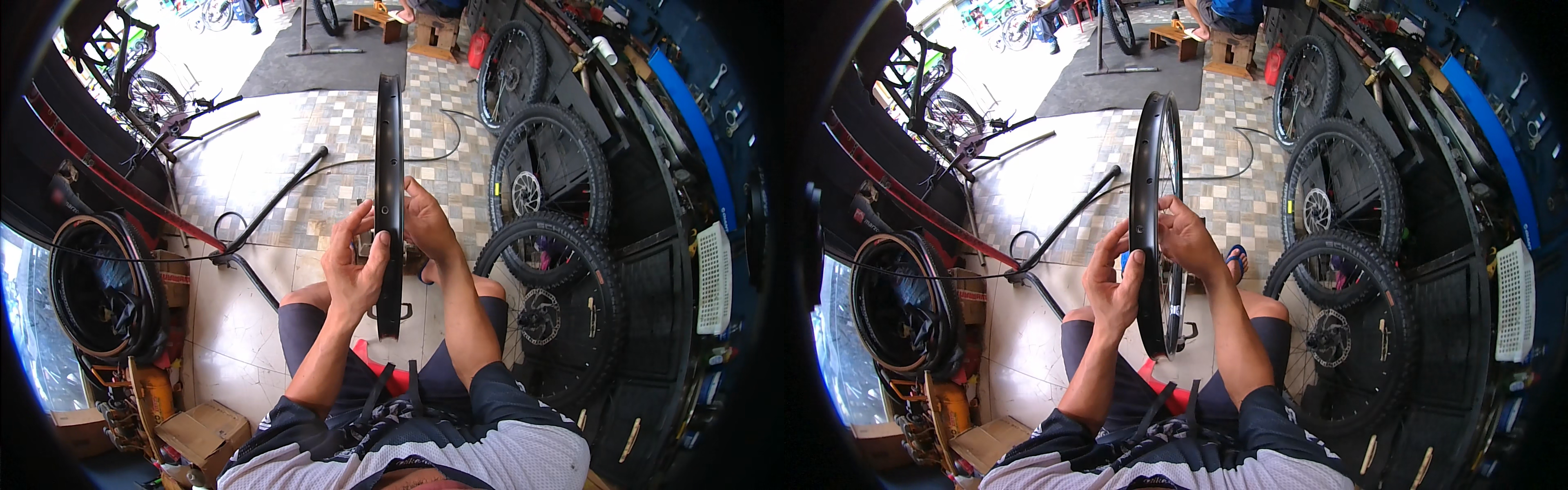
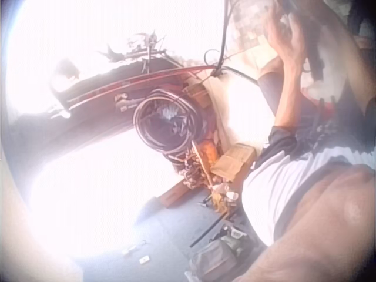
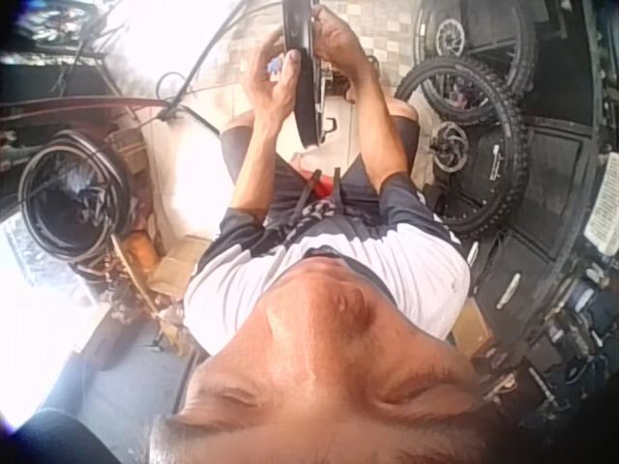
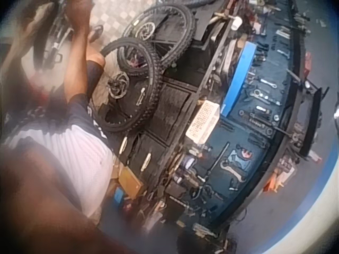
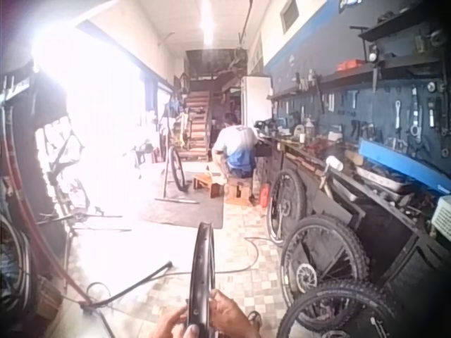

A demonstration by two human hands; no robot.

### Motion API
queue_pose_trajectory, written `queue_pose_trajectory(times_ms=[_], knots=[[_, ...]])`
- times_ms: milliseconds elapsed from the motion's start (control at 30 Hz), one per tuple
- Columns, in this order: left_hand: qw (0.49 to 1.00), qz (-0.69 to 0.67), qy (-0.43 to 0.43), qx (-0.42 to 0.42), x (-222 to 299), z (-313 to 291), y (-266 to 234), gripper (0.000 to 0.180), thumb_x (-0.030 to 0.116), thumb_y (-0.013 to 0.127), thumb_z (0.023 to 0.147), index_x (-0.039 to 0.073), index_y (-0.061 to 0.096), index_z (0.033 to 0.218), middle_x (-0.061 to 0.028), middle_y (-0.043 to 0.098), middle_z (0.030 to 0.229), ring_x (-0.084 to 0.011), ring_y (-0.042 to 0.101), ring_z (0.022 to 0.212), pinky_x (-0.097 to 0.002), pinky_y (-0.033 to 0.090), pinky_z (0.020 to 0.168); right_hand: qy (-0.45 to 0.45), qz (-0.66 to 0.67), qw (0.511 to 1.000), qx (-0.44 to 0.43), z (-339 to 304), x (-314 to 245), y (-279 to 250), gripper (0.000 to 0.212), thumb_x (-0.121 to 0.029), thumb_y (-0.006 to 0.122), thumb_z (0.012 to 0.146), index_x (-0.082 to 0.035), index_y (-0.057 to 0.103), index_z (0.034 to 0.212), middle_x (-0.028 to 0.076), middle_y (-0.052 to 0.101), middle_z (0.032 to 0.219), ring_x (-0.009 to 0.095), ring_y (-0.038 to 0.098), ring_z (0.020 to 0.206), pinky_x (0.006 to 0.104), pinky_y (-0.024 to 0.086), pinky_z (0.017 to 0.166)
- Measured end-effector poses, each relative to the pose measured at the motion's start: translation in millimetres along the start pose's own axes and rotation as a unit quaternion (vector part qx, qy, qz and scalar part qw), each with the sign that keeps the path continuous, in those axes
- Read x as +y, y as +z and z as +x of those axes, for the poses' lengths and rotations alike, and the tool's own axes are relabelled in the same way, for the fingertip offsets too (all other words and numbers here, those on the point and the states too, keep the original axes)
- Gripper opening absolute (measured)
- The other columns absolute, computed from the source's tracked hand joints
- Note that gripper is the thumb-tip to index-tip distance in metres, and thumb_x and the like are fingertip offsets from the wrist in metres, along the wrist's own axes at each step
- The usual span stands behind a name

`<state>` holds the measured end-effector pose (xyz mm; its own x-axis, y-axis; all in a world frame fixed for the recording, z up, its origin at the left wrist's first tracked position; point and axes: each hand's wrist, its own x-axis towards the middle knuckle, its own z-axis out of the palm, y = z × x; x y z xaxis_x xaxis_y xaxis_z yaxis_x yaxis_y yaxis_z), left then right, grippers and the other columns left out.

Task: The person installs a black rim strip onto a bicycle wheel rim by hand. They align the strip with the rim holes and press it into place, rotating the rim to continue the installation.

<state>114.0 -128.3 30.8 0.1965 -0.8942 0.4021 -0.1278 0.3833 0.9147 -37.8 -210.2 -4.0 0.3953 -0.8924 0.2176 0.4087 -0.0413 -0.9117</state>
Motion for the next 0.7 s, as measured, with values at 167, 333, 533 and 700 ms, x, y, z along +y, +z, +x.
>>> queue_pose_trajectory(times_ms=[167, 333, 533, 700], knots=[[1.0, 0.011, -0.013, -0.009, 3, 1, 1, 0.041, 0.012, 0.073, 0.096, 0.001, 0.069, 0.135, -0.0147, 0.075, 0.113, -0.0266, 0.068, 0.117, -0.039, 0.05, 0.104, -0.038, 0.028, 0.998, -0.044, -4, 6, -3, 0.025, -0.023, 0.064, 0.109, -0.01, 0.059, 0.129, -0.001, 0.072, 0.091, -0.002, 0.058, 0.065, 0.0146, 0.037, 0.049], [0.997, 0.078, 0.02, -0.01, 5, 2, -4, 0.037, 0.013, 0.074, 0.094, 0.0, 0.071, 0.129, -0.0152, 0.071, 0.115, -0.0277, 0.066, 0.116, -0.039, 0.05, 0.102, 0.026, 0.029, 0.999, -0.009, -3, 6, -13, 0.021, -0.02, 0.062, 0.11, -0.007, 0.063, 0.127, -0.002, 0.072, 0.091, 0.0, 0.06, 0.075, 0.0167, 0.044, 0.06], [0.994, 0.067, 0.089, 0.017, 4, 7, 1, 0.034, 0.012, 0.072, 0.095, -0.003, 0.071, 0.126, -0.0164, 0.07, 0.123, -0.0243, 0.064, 0.115, -0.0368, 0.049, 0.102, 0.006, -0.03, 0.999, 0.014, 10, 23, -15, 0.025, -0.024, 0.062, 0.11, -0.004, 0.07, 0.123, -0.002, 0.074, 0.093, 0.003, 0.065, 0.08, 0.0211, 0.052, 0.07], [0.991, 0.093, 0.092, -0.004, 3, 8, -2, 0.036, 0.012, 0.074, 0.092, -0.001, 0.071, 0.125, -0.0172, 0.072, 0.118, -0.0308, 0.063, 0.115, -0.041, 0.048, 0.103, -0.017, -0.025, 0.999, -0.045, 3, 16, -18, 0.03, -0.024, 0.063, 0.11, -0.003, 0.07, 0.13, -0.001, 0.075, 0.099, 0.005, 0.067, 0.083, 0.0233, 0.055, 0.075]])
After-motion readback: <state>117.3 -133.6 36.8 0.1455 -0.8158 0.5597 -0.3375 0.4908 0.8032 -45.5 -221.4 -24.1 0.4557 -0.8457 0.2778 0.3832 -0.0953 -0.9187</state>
